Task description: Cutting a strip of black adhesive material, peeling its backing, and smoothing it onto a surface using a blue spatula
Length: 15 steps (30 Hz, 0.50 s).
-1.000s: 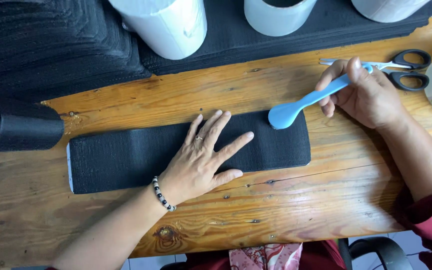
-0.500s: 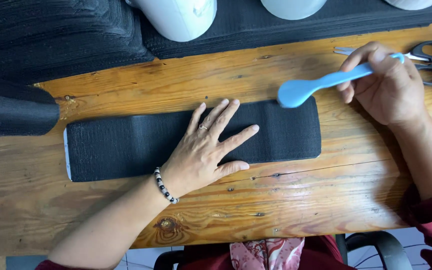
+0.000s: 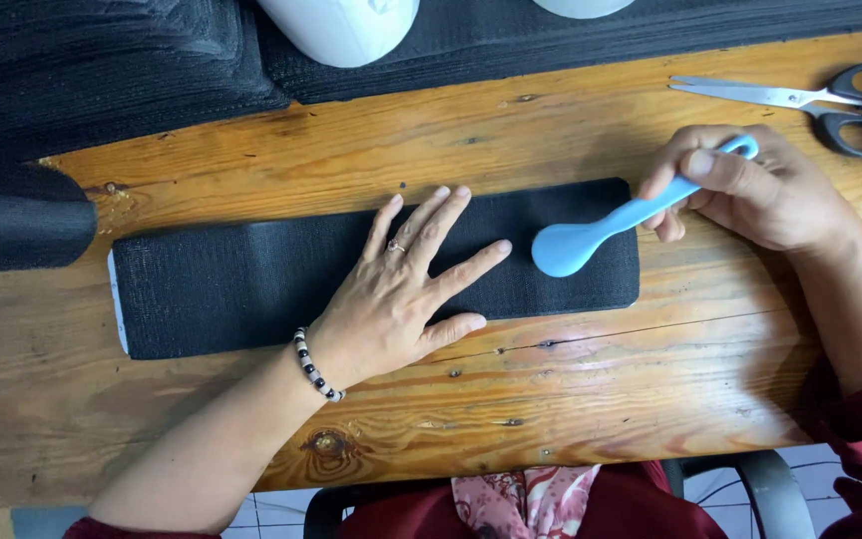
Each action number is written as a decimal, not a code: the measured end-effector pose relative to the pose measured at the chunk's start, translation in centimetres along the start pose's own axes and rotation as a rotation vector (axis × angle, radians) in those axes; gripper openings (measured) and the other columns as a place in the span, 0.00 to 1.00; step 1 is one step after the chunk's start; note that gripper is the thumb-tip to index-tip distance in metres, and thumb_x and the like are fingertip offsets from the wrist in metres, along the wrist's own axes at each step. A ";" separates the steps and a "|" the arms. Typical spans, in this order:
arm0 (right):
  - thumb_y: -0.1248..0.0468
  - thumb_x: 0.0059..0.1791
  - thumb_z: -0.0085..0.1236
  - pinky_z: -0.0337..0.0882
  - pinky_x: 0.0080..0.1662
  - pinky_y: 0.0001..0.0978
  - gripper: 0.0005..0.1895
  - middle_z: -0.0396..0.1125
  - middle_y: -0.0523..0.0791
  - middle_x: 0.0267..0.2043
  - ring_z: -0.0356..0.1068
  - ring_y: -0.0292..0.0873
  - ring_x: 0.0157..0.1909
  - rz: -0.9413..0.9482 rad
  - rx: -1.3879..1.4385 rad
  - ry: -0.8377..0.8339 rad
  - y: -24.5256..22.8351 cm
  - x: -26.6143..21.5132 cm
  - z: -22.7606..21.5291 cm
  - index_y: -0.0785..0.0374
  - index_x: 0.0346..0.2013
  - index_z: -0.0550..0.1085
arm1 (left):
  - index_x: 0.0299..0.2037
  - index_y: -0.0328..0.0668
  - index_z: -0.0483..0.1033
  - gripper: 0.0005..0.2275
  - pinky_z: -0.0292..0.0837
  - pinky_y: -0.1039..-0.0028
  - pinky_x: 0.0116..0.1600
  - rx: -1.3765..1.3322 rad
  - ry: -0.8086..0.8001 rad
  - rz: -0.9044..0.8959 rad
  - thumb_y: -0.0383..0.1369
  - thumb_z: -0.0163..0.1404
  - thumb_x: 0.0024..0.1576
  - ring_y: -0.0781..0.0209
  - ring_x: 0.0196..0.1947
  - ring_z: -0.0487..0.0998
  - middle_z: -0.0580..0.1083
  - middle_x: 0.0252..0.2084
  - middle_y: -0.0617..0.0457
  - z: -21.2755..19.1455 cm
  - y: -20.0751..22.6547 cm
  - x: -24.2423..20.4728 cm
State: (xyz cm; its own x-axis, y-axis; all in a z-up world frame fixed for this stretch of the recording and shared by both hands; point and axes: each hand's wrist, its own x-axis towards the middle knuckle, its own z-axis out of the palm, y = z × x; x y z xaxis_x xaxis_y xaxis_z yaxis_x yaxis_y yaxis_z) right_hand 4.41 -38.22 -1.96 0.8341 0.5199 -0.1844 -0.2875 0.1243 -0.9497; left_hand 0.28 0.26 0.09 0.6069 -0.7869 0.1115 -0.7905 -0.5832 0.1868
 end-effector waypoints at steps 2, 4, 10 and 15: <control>0.55 0.60 0.50 0.76 0.35 0.25 0.18 0.74 0.54 0.35 0.76 0.43 0.33 -0.104 0.063 0.048 0.2 0.1 0.3 0.69 0.47 0.75 | 0.76 0.66 0.54 0.29 0.53 0.40 0.76 -0.005 0.001 0.003 0.57 0.43 0.66 0.38 0.78 0.57 0.49 0.78 0.36 0.1 0.0 0.0; 0.52 0.60 0.52 0.78 0.37 0.23 0.19 0.74 0.54 0.38 0.77 0.43 0.35 -0.113 0.063 0.105 0.0 0.5 0.4 0.67 0.50 0.74 | 0.76 0.66 0.53 0.29 0.52 0.40 0.77 -0.015 -0.017 0.002 0.57 0.44 0.67 0.39 0.78 0.56 0.48 0.78 0.37 0.2 0.0 0.0; 0.55 0.60 0.48 0.77 0.38 0.28 0.19 0.73 0.57 0.37 0.76 0.47 0.34 -0.065 0.014 0.126 -0.4 -0.1 1.1 0.71 0.49 0.73 | 0.76 0.67 0.53 0.30 0.51 0.39 0.77 -0.014 -0.032 -0.005 0.57 0.47 0.66 0.40 0.79 0.55 0.48 0.78 0.38 0.1 -0.2 0.0; 0.56 0.57 0.45 0.76 0.34 0.35 0.23 0.73 0.56 0.27 0.74 0.49 0.26 0.066 -0.147 -0.055 -0.9 -1.0 2.0 0.76 0.38 0.78 | 0.76 0.66 0.54 0.30 0.52 0.40 0.77 -0.020 -0.035 0.009 0.58 0.48 0.66 0.40 0.79 0.56 0.49 0.78 0.37 -0.2 -0.2 0.1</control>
State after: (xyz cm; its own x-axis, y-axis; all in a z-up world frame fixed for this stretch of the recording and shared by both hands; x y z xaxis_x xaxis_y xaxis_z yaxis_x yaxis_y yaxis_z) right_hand 2.91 -37.15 -0.37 0.7878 0.5684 -0.2373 -0.2656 -0.0342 -0.9635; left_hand 0.48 0.33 0.22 0.5960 -0.7991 0.0788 -0.7941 -0.5721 0.2051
